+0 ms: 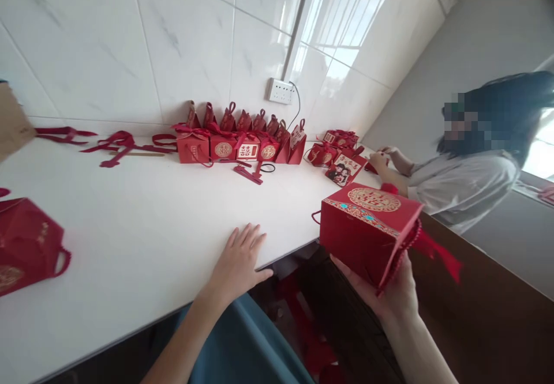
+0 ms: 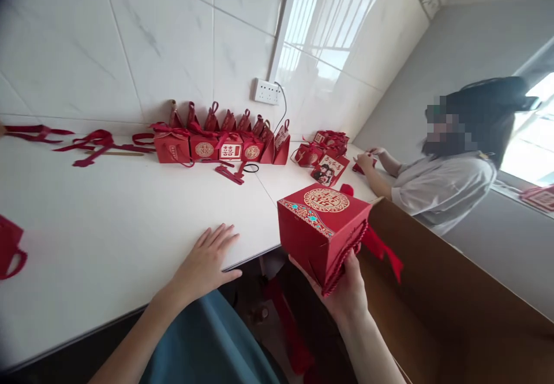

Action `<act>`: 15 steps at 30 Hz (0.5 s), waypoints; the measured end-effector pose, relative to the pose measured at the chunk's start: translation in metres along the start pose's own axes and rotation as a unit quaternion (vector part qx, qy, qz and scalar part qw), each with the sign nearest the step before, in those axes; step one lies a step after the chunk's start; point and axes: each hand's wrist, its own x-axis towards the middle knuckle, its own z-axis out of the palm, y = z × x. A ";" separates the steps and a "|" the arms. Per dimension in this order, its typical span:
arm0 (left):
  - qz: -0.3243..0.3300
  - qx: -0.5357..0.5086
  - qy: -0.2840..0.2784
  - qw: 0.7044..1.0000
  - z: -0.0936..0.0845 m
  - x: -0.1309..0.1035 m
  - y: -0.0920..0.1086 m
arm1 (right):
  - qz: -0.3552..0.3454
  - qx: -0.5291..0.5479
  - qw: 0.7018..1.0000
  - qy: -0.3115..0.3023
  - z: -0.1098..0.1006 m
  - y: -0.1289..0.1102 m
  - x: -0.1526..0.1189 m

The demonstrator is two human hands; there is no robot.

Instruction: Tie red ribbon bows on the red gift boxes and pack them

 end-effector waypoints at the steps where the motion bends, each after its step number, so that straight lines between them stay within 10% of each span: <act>1: 0.009 0.012 -0.011 1.000 0.001 -0.001 -0.002 | 0.015 0.022 1.000 0.004 0.001 -0.001 0.001; 15: 0.020 0.040 -0.002 0.999 0.007 0.001 -0.011 | 0.108 0.048 0.990 -0.070 -0.010 -0.020 0.004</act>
